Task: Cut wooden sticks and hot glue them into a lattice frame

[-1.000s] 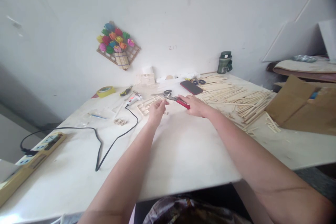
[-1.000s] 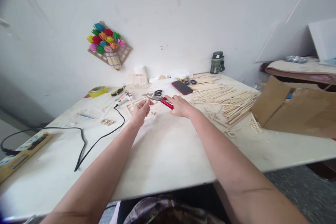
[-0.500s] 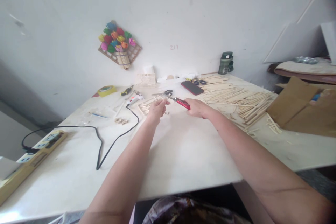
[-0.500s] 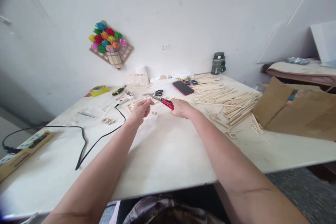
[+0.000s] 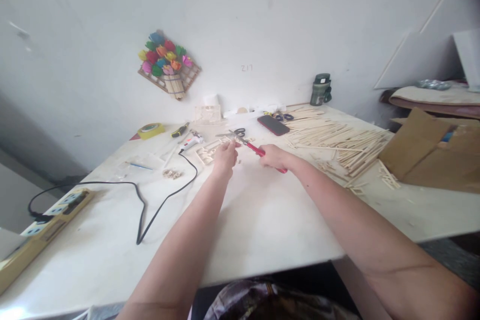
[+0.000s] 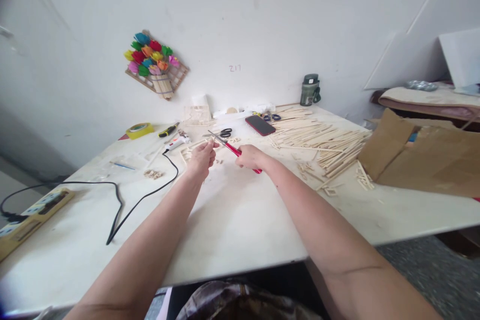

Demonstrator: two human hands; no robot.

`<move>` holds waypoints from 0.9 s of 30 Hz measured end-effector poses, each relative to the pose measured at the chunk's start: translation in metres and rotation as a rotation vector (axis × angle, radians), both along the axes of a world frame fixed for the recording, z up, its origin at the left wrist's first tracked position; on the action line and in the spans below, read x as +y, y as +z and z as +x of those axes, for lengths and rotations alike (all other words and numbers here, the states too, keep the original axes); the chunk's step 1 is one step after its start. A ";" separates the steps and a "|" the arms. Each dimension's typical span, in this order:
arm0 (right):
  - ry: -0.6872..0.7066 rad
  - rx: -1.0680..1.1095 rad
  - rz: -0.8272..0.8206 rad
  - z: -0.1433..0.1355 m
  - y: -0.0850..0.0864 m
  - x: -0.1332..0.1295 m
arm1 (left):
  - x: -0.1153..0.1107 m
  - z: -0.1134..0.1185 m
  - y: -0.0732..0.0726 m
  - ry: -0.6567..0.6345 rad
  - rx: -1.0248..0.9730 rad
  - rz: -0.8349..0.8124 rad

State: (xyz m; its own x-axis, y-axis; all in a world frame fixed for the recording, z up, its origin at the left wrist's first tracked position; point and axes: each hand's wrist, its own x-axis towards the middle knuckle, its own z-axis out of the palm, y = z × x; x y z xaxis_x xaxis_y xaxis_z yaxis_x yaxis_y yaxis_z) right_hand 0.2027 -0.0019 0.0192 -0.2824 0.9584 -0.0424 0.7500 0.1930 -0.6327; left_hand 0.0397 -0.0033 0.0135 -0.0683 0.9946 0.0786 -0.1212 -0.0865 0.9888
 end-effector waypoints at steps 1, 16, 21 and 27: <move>0.026 0.112 -0.081 -0.001 0.000 -0.001 | 0.001 -0.002 0.000 0.004 -0.039 0.021; -0.097 -0.395 0.378 0.005 -0.003 0.001 | 0.007 -0.023 0.000 0.139 -0.142 -0.073; -0.159 -0.529 0.523 0.007 -0.006 0.000 | 0.009 -0.022 -0.006 0.073 -0.070 -0.126; -0.141 -0.630 0.575 0.014 -0.015 0.008 | 0.008 -0.019 -0.009 0.058 0.002 -0.099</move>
